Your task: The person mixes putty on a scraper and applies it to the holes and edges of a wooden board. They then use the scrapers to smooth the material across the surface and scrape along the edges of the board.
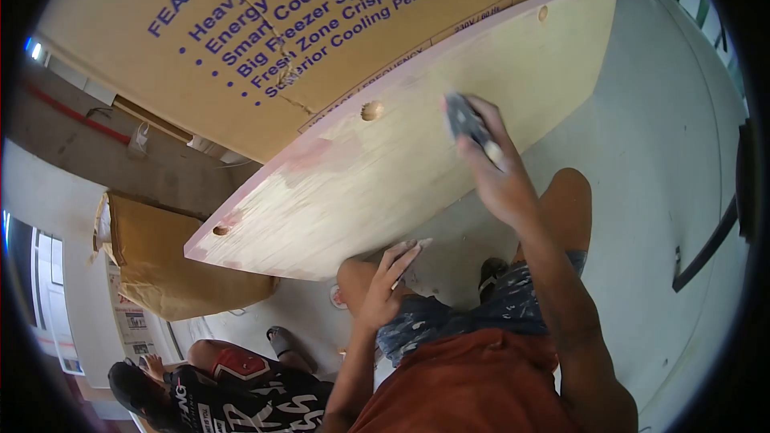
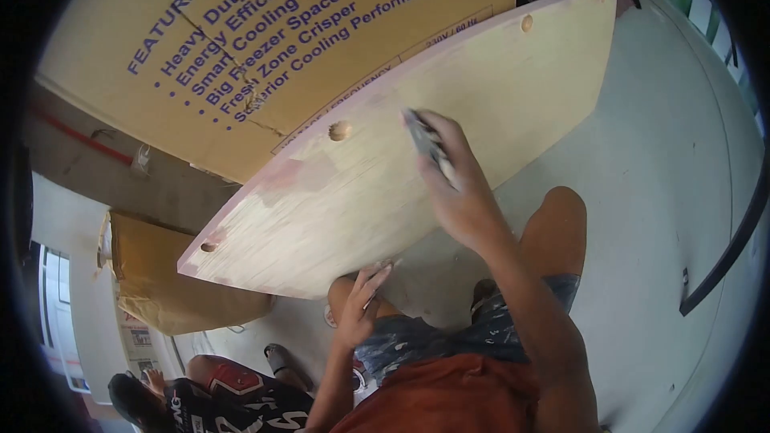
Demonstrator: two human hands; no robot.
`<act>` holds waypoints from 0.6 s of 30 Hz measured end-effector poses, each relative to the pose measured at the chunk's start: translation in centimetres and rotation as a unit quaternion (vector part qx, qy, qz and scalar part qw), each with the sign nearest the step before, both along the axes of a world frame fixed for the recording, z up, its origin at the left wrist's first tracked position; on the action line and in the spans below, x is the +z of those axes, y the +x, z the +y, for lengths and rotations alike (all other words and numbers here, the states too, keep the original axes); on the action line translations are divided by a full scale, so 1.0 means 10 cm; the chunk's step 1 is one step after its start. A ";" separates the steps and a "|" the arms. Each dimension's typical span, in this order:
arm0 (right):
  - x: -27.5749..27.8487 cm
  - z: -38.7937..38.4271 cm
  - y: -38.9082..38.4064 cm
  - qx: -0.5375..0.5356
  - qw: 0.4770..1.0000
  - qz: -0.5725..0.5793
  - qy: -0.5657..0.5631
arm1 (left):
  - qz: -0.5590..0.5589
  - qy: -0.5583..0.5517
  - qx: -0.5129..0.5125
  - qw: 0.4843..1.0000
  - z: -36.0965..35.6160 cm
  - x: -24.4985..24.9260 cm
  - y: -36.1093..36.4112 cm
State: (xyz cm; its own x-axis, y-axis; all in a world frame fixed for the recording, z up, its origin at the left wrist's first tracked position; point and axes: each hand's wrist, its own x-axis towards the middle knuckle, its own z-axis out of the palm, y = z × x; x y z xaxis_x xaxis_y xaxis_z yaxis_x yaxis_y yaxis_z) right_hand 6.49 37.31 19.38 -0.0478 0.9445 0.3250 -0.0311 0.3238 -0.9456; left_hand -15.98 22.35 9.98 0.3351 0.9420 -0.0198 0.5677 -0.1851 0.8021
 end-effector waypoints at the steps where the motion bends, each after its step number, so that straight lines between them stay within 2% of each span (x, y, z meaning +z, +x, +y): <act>1: -0.07 0.18 -0.12 -0.050 0.990 -0.094 0.097 | -0.089 0.019 0.046 0.995 -0.03 -0.08 0.07; 2: -0.06 0.29 -0.25 -0.094 0.977 -0.160 0.110 | -0.090 0.017 0.046 0.995 -0.06 -0.15 0.12; 3: -0.06 0.34 -0.39 -0.133 0.957 -0.227 0.120 | -0.137 -0.002 0.070 0.988 -0.12 -0.21 0.19; 4: -0.14 0.37 -0.58 -0.131 0.957 -0.231 0.118 | -0.185 -0.020 0.093 0.978 -0.17 -0.27 0.24; 6: -0.34 0.43 -0.91 -0.235 0.922 -0.261 0.163 | -0.213 -0.047 0.109 0.970 -0.27 -0.43 0.30; 10: -0.38 0.33 -0.89 -0.228 0.910 -0.301 0.173 | -0.281 -0.116 0.162 0.939 -0.34 -0.63 0.31; 12: -0.24 0.28 -0.57 -0.118 0.936 -0.300 0.143 | -0.280 -0.140 0.189 0.931 -0.30 -0.55 0.26; 14: -0.21 0.35 -0.55 -0.136 0.936 -0.301 0.121 | -0.279 -0.171 0.221 0.919 -0.35 -0.58 0.18; 16: -0.28 0.48 -0.65 -0.214 0.924 -0.279 0.147 | -0.294 -0.187 0.268 0.898 -0.38 -0.72 0.08; 18: -0.46 0.48 -0.93 -0.239 0.919 -0.260 0.175 | -0.260 -0.187 0.290 0.902 -0.36 -0.60 0.11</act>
